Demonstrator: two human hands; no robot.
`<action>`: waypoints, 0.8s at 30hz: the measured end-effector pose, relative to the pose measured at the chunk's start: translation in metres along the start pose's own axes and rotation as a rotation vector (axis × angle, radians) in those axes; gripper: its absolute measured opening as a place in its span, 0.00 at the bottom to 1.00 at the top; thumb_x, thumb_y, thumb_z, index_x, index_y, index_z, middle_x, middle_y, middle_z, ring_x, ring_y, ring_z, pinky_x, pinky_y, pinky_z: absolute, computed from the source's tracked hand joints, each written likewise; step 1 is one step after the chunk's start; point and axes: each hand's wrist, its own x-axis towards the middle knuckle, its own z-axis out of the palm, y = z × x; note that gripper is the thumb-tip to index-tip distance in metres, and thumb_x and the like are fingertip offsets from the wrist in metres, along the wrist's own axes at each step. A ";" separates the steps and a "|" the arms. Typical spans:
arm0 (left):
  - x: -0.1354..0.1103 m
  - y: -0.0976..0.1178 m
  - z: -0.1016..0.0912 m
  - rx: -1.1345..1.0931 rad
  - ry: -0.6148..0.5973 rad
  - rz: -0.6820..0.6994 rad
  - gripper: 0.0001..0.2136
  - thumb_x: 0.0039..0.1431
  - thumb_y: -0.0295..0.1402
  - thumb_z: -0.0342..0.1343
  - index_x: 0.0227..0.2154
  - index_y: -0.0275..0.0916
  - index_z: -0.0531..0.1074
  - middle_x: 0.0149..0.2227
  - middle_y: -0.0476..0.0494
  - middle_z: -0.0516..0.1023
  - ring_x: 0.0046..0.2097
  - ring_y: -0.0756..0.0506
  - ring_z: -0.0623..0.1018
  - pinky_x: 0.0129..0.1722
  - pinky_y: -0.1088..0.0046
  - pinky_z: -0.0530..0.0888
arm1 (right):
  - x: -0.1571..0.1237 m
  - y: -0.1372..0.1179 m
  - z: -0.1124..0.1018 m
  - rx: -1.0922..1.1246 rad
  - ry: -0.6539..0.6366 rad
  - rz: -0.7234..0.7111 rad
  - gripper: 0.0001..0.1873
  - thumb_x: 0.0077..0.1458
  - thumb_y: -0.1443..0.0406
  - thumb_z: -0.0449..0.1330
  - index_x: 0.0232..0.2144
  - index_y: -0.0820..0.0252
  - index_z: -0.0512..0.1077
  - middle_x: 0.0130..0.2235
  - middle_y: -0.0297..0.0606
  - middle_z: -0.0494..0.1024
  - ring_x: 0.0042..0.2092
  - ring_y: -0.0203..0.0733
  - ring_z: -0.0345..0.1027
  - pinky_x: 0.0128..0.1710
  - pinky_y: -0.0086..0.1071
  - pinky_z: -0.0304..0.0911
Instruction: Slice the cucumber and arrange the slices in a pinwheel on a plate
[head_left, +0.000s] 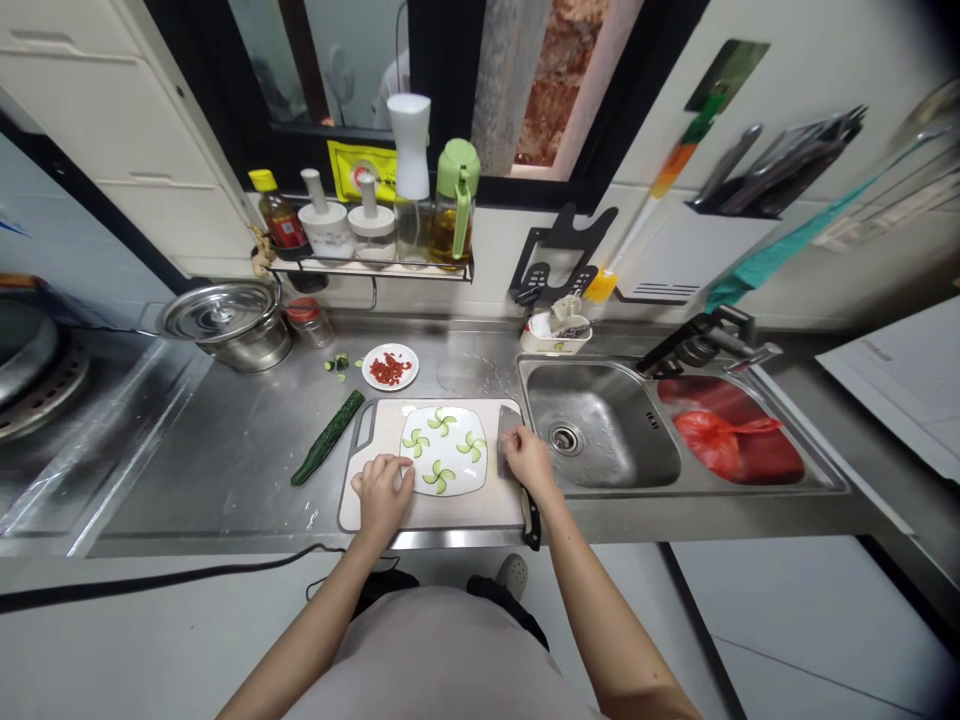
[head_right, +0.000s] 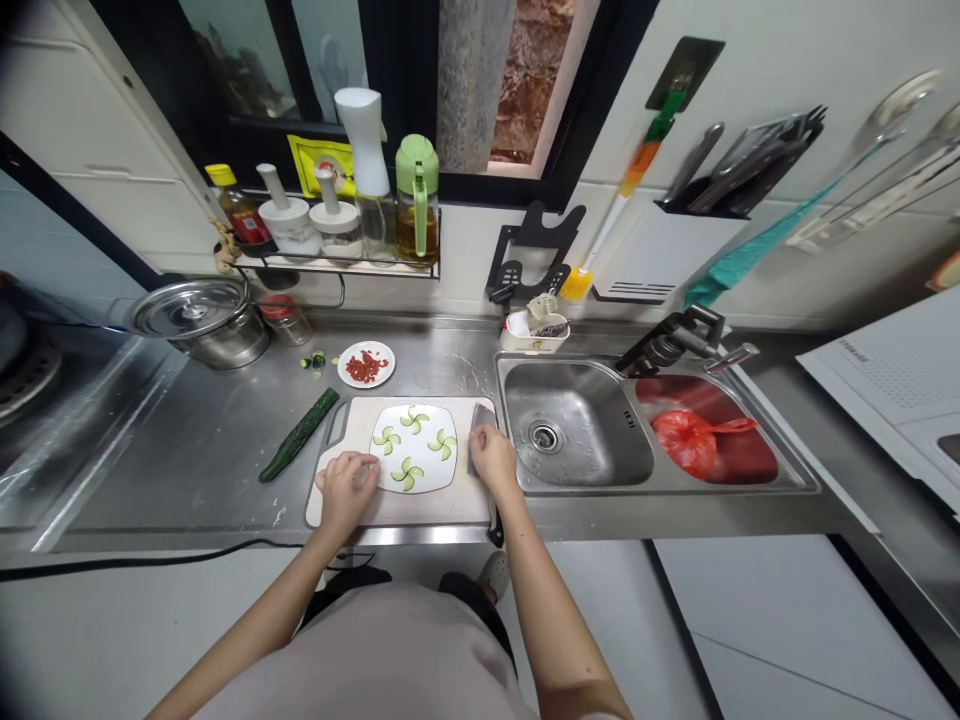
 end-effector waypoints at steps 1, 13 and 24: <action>-0.002 0.000 0.001 -0.005 0.005 -0.001 0.09 0.61 0.37 0.51 0.39 0.45 0.76 0.44 0.43 0.76 0.48 0.41 0.70 0.50 0.61 0.57 | -0.001 0.001 -0.002 0.012 0.007 -0.016 0.12 0.59 0.59 0.51 0.35 0.56 0.73 0.31 0.35 0.76 0.35 0.41 0.68 0.33 0.30 0.55; -0.010 -0.006 0.008 -0.105 0.060 0.024 0.09 0.61 0.36 0.51 0.38 0.46 0.76 0.43 0.44 0.75 0.48 0.41 0.72 0.51 0.59 0.60 | 0.034 -0.069 -0.004 0.173 -0.007 -0.238 0.13 0.58 0.59 0.51 0.36 0.57 0.73 0.30 0.33 0.75 0.33 0.38 0.67 0.33 0.26 0.55; -0.001 -0.006 0.021 -0.189 0.127 0.070 0.09 0.59 0.37 0.52 0.37 0.46 0.77 0.40 0.45 0.76 0.45 0.41 0.75 0.47 0.59 0.66 | 0.155 -0.158 0.045 -0.093 -0.173 -0.400 0.12 0.59 0.66 0.54 0.41 0.56 0.76 0.41 0.37 0.78 0.41 0.37 0.68 0.37 0.25 0.56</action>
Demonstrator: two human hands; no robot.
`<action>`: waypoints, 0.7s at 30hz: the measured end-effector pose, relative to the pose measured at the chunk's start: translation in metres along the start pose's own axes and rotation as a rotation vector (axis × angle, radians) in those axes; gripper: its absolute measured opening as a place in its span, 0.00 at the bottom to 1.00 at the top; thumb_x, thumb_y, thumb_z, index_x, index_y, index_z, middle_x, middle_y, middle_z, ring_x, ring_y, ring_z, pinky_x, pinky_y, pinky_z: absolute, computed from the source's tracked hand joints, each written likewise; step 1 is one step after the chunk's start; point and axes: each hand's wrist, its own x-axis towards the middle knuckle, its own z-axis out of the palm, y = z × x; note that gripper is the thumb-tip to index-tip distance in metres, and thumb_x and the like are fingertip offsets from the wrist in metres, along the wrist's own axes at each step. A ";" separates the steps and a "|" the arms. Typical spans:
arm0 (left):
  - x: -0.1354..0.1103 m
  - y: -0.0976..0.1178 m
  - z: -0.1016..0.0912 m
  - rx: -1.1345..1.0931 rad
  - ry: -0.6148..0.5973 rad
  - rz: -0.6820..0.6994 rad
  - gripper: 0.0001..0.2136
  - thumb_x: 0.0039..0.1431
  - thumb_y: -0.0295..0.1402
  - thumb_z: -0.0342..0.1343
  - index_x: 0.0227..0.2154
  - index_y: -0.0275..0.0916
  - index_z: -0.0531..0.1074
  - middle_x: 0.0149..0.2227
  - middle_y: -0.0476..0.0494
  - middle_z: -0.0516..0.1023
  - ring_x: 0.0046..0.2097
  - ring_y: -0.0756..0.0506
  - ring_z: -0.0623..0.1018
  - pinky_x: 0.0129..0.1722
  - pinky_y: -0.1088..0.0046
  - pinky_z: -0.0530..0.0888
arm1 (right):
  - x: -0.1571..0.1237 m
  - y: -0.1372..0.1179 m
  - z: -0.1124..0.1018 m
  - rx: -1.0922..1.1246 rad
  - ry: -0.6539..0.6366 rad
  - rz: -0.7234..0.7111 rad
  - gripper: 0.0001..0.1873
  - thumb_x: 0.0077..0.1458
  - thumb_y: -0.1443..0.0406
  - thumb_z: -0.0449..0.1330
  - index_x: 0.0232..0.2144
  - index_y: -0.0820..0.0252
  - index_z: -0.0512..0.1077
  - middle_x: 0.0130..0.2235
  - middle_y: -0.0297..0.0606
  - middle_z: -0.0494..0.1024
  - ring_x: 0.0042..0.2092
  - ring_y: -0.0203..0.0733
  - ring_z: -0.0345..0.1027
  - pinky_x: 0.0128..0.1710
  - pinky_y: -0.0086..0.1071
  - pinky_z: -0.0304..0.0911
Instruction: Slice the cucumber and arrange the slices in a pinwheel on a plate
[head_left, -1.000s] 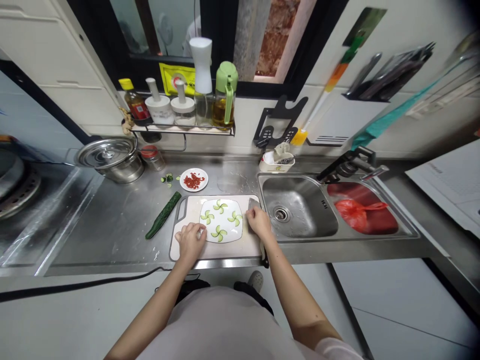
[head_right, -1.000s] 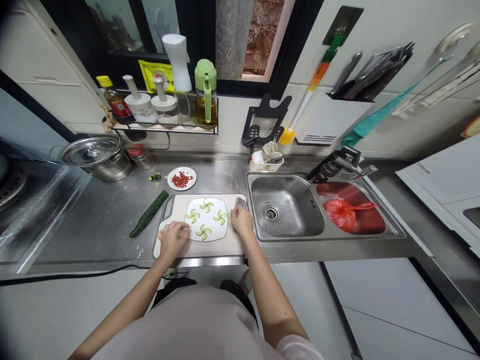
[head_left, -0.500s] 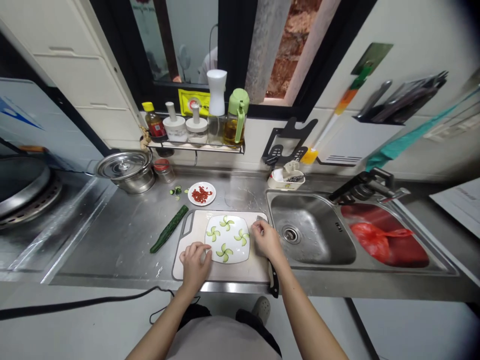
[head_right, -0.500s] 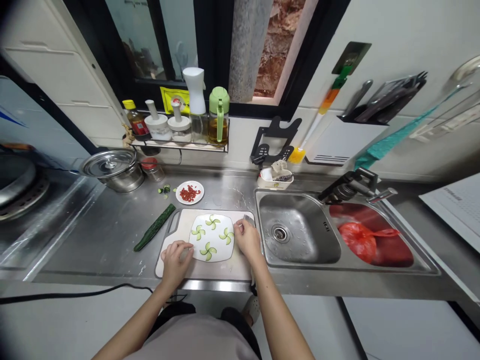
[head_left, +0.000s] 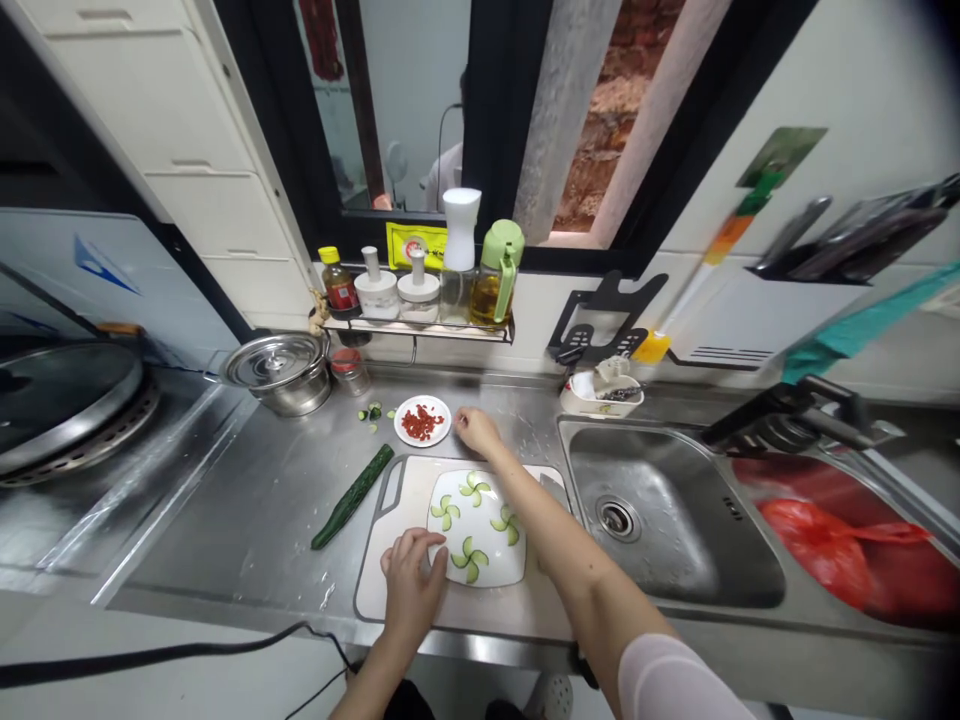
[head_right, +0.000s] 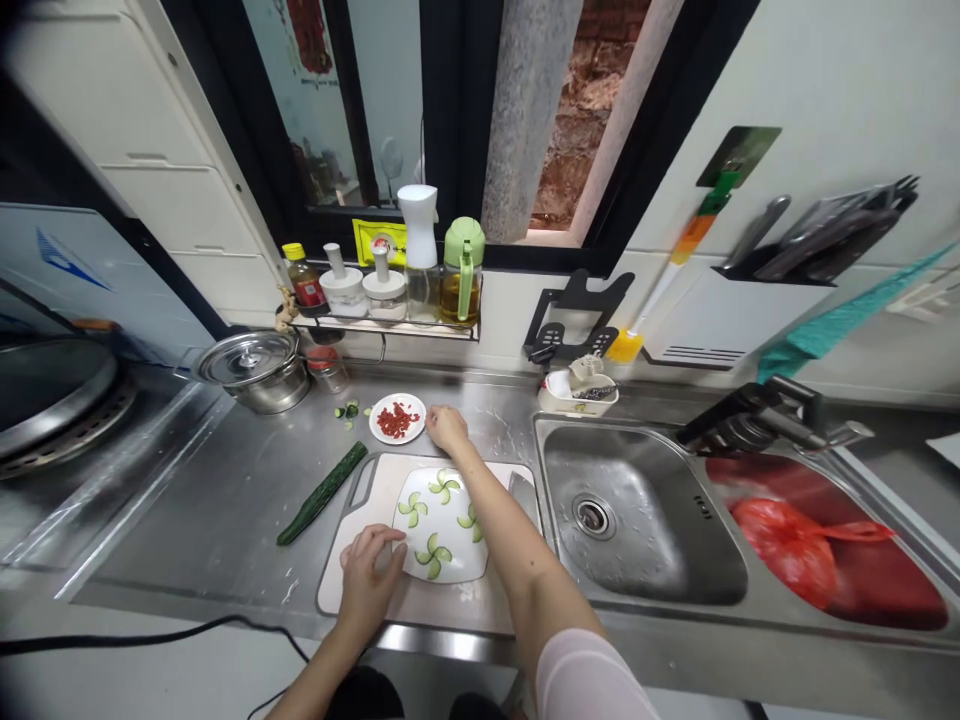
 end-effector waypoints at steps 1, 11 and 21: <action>0.001 -0.001 0.001 -0.001 0.010 0.005 0.09 0.59 0.37 0.52 0.37 0.46 0.77 0.40 0.45 0.76 0.45 0.42 0.75 0.47 0.60 0.67 | 0.009 -0.002 0.003 -0.010 -0.007 -0.024 0.12 0.59 0.66 0.54 0.41 0.55 0.76 0.42 0.37 0.78 0.42 0.37 0.68 0.38 0.24 0.56; 0.010 -0.011 0.006 -0.043 0.021 -0.027 0.10 0.60 0.39 0.51 0.36 0.47 0.77 0.40 0.43 0.77 0.44 0.41 0.76 0.46 0.60 0.68 | 0.060 -0.019 0.036 -0.142 -0.070 -0.101 0.13 0.60 0.64 0.54 0.43 0.52 0.77 0.47 0.39 0.76 0.49 0.42 0.64 0.44 0.29 0.56; 0.011 -0.012 0.006 -0.068 0.111 -0.043 0.11 0.61 0.39 0.49 0.35 0.44 0.77 0.38 0.43 0.78 0.41 0.42 0.76 0.46 0.59 0.67 | 0.079 -0.029 0.059 -0.216 -0.106 -0.133 0.12 0.60 0.67 0.54 0.42 0.58 0.75 0.47 0.44 0.75 0.50 0.44 0.63 0.45 0.32 0.55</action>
